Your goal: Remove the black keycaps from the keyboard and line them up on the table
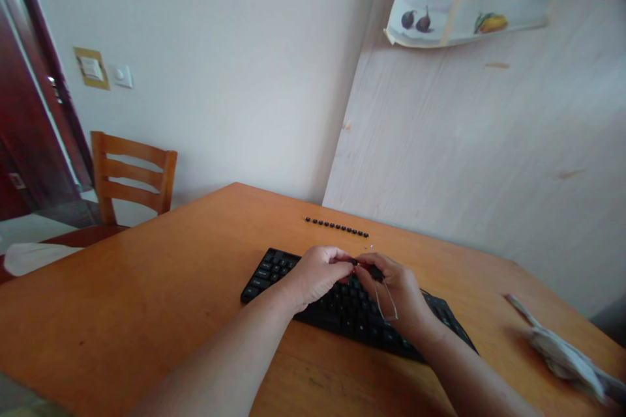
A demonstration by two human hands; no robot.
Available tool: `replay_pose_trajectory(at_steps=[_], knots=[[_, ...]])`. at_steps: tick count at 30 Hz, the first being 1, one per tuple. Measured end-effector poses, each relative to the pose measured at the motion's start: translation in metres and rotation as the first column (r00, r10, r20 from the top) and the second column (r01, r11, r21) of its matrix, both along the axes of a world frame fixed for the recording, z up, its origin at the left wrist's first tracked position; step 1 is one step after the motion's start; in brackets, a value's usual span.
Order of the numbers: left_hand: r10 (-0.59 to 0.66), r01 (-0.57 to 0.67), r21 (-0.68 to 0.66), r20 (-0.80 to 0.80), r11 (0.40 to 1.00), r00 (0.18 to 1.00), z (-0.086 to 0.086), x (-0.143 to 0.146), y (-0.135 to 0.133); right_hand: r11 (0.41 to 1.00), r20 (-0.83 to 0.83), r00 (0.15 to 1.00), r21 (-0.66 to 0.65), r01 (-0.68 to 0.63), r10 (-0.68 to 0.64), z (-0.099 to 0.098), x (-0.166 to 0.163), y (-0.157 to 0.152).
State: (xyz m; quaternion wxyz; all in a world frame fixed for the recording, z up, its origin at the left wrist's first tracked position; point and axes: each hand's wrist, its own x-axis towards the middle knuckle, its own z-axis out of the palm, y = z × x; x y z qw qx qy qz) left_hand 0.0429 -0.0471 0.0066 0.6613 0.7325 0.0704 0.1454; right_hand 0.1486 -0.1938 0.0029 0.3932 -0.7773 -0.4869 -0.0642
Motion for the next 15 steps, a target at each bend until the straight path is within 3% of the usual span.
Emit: replay_pose_trajectory(at_steps=[3,6,11,15], knots=[[0.138,-0.142,0.165,0.031,0.976,0.99,-0.002,0.001,0.005,0.999,-0.008,0.999,-0.007,0.048,-0.048,0.013,0.007,-0.002],[0.223,-0.239,0.37,0.087,0.898,0.971,-0.007,0.001,0.011,0.997,-0.01,0.997,-0.032,0.077,-0.077,0.03,0.021,-0.002],[0.258,-0.273,0.687,0.128,0.674,0.958,-0.014,0.0,0.016,0.987,0.016,0.992,-0.092,0.13,-0.129,0.043,0.07,0.001],[0.282,-0.267,0.804,0.13,0.531,0.951,-0.02,-0.001,0.017,0.946,0.043,0.97,-0.215,0.241,-0.238,0.027,0.125,0.005]])
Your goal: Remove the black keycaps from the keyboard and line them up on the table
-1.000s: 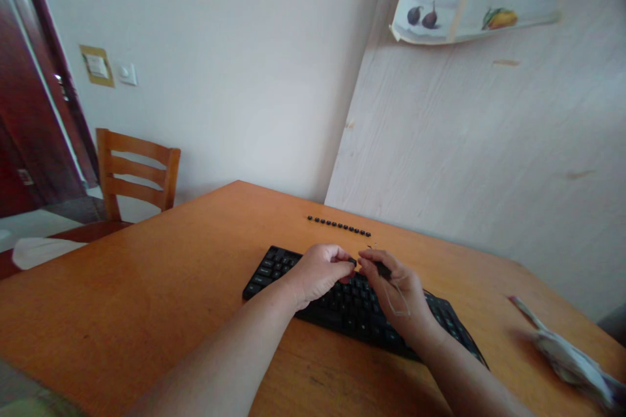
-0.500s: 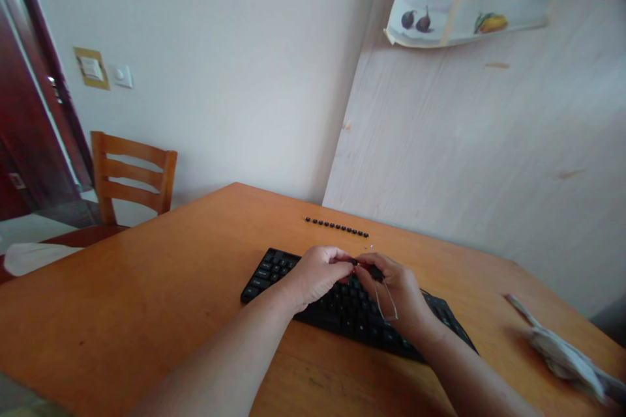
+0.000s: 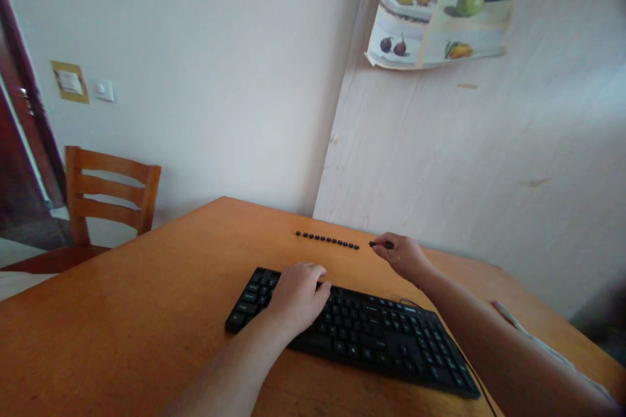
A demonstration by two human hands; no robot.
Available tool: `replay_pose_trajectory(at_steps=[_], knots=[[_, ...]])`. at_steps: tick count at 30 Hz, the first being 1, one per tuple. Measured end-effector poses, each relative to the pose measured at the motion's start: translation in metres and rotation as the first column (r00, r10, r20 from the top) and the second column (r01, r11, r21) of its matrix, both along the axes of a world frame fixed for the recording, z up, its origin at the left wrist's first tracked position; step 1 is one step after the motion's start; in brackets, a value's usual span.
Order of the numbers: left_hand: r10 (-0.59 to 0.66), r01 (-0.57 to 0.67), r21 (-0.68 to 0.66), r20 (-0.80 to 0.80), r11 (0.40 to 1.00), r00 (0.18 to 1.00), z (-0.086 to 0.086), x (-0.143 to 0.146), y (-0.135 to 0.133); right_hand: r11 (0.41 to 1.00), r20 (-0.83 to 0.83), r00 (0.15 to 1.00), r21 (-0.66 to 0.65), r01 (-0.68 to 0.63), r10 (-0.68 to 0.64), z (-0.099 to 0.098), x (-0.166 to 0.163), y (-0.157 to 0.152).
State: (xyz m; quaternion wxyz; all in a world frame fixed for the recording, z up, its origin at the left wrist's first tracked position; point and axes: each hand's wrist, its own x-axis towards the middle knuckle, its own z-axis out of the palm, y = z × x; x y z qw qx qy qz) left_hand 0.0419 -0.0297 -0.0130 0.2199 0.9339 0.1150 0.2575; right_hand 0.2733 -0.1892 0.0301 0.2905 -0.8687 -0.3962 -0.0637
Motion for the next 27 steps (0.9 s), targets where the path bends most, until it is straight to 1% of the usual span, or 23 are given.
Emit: replay_pose_trajectory(at_steps=[3,5,9,13,19,27], knots=[[0.015,-0.014,0.037,-0.03,0.999,0.999,-0.005,0.0,0.001,0.999,-0.017,0.999,-0.035,0.035,-0.035,-0.019,0.034,0.003],[0.023,-0.022,0.044,-0.04,0.999,0.999,-0.006,0.001,0.002,0.997,-0.023,0.999,-0.059,0.042,-0.044,-0.031,0.051,0.006],[0.022,-0.018,0.054,-0.066,0.998,0.998,-0.003,0.0,0.002,0.994,-0.032,0.999,-0.099,0.036,-0.04,-0.049,0.073,0.016],[0.022,-0.014,0.078,-0.1,0.997,0.995,0.003,-0.002,-0.001,0.991,-0.035,0.999,-0.129,0.024,-0.029,-0.063,0.089,0.029],[0.011,0.001,0.079,-0.148,0.997,0.989,0.008,-0.005,-0.003,0.987,-0.017,1.0,-0.161,-0.008,0.005,-0.073,0.103,0.042],[0.001,0.01,0.082,-0.132,0.997,0.991,0.008,-0.005,-0.002,0.983,0.002,0.999,-0.182,-0.039,0.04,-0.078,0.109,0.043]])
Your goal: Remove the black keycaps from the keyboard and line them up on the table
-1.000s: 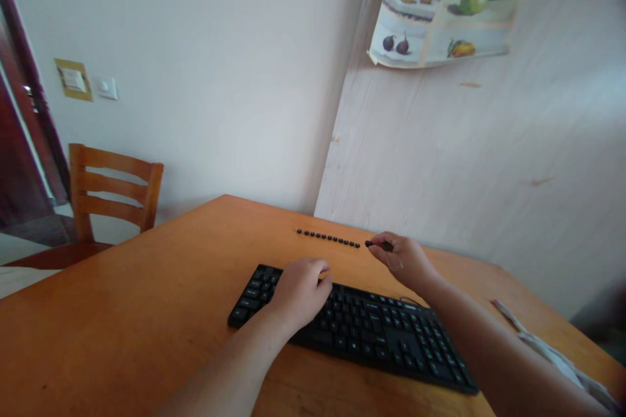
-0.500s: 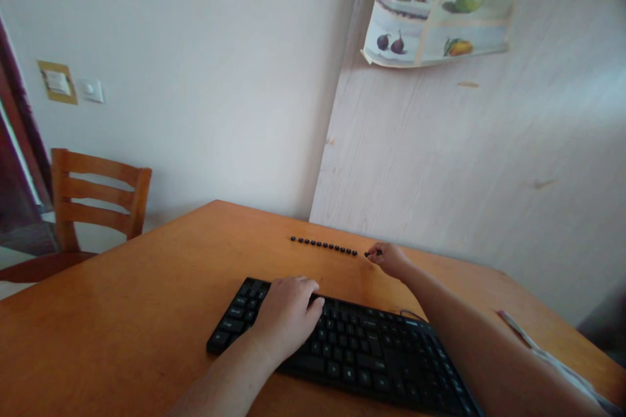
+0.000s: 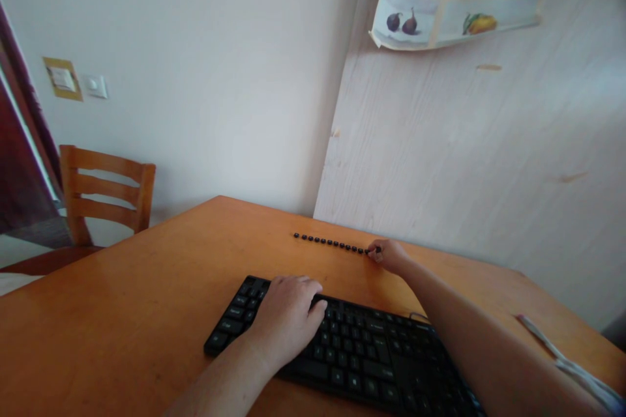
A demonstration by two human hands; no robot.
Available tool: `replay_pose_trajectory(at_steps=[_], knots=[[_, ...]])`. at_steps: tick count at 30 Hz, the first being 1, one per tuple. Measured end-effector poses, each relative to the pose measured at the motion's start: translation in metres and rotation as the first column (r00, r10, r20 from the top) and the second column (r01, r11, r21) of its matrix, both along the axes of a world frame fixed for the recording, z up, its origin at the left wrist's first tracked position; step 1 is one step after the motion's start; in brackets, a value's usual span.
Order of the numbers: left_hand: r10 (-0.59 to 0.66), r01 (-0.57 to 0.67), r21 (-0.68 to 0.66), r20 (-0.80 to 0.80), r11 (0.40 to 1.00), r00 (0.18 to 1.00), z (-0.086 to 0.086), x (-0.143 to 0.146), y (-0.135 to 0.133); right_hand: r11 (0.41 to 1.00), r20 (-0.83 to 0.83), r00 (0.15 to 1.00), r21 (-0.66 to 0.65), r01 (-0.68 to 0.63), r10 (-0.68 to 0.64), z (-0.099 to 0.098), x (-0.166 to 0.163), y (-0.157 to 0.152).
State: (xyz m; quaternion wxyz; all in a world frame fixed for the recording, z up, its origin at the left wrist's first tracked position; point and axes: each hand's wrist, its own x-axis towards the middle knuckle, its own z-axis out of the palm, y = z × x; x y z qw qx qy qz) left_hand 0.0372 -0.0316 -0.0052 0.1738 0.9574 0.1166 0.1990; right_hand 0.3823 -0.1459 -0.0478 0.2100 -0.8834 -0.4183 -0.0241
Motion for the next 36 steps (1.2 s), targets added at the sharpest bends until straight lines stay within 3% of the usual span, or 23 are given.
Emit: replay_pose_trajectory(at_steps=[11,19,26,31,36], knots=[[-0.011,0.011,-0.009,0.009,1.0,1.0,0.001,-0.001,0.0,1.0,0.001,1.0,0.009,-0.009,0.009,-0.007,0.005,-0.002],[-0.02,0.02,-0.013,-0.001,1.0,1.0,0.002,-0.001,0.0,0.998,-0.046,0.999,0.064,0.026,-0.023,0.004,-0.007,-0.005],[-0.02,0.02,0.006,-0.011,1.0,1.0,0.002,-0.001,0.001,0.967,-0.099,0.993,0.239,0.084,-0.062,0.034,-0.03,-0.023],[-0.028,0.029,0.028,-0.029,0.999,0.999,0.002,-0.001,0.002,0.945,-0.202,0.977,0.299,0.134,-0.075,0.068,-0.071,-0.044],[-0.027,0.027,0.051,-0.013,0.998,1.0,-0.001,0.0,0.004,0.929,-0.451,0.89,0.352,0.112,0.064,0.091,-0.125,-0.06]])
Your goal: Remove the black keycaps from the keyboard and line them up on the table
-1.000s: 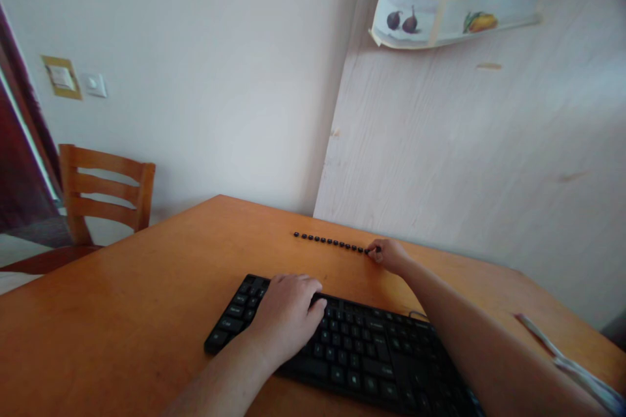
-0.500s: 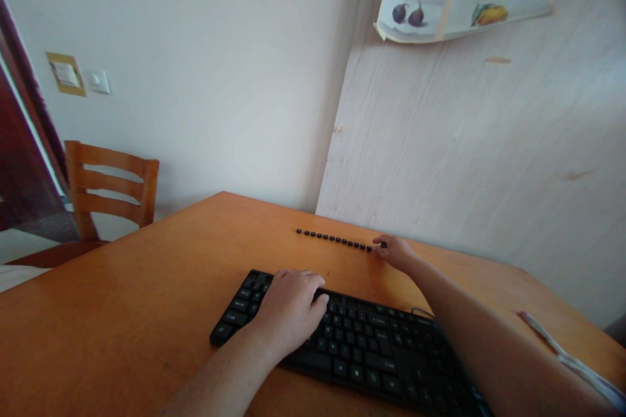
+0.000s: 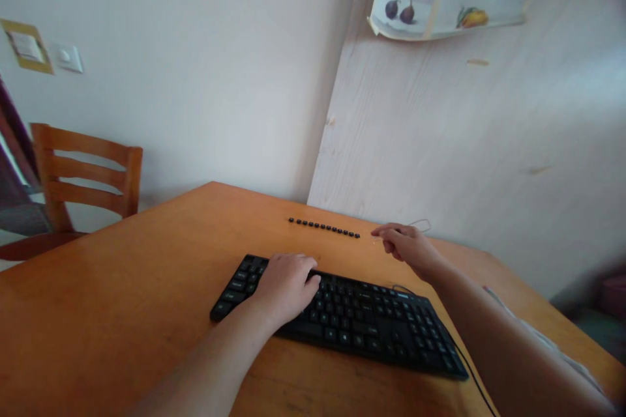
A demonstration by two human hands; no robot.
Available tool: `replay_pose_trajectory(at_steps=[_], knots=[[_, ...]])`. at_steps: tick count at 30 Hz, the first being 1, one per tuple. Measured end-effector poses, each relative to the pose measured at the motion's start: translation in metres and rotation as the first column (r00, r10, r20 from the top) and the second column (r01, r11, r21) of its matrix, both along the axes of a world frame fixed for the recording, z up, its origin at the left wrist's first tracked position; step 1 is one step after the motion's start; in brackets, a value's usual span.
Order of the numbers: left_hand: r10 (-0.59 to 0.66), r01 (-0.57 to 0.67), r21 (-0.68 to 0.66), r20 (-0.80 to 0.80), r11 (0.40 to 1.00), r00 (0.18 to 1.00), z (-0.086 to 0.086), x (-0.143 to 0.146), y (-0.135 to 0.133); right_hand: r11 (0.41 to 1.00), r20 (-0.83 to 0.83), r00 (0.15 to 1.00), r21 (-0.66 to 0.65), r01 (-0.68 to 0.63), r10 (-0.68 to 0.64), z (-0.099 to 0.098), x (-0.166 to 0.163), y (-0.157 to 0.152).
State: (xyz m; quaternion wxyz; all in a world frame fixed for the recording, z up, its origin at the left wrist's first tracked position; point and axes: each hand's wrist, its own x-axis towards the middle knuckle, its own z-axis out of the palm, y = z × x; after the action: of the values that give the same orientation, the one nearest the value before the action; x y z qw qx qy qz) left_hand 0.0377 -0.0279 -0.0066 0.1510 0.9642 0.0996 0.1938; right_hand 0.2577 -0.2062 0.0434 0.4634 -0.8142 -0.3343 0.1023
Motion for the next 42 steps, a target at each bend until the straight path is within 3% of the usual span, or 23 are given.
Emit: replay_pose_trajectory(at_steps=[5,11,19,30,42], knots=[[-0.007,0.007,0.001,-0.003,1.0,1.0,-0.002,0.001,0.001,0.996,-0.084,0.993,-0.017,-0.085,0.083,0.0,-0.034,-0.015],[-0.006,0.007,0.023,-0.011,1.0,1.0,-0.001,0.001,0.002,0.991,-0.163,0.978,-0.019,-0.132,0.127,-0.011,-0.052,-0.024],[0.017,-0.017,0.032,-0.014,0.999,1.0,-0.001,0.001,-0.001,0.991,0.028,0.997,-0.11,0.08,-0.077,-0.045,-0.055,-0.017],[0.018,-0.017,0.037,-0.025,0.999,1.0,0.001,0.0,-0.001,0.97,0.21,0.972,-0.19,0.15,-0.109,-0.046,-0.057,-0.015],[0.0,0.001,0.039,-0.012,0.999,1.0,-0.002,0.001,0.0,0.969,0.363,0.927,-0.185,0.166,-0.09,-0.057,-0.062,-0.007]])
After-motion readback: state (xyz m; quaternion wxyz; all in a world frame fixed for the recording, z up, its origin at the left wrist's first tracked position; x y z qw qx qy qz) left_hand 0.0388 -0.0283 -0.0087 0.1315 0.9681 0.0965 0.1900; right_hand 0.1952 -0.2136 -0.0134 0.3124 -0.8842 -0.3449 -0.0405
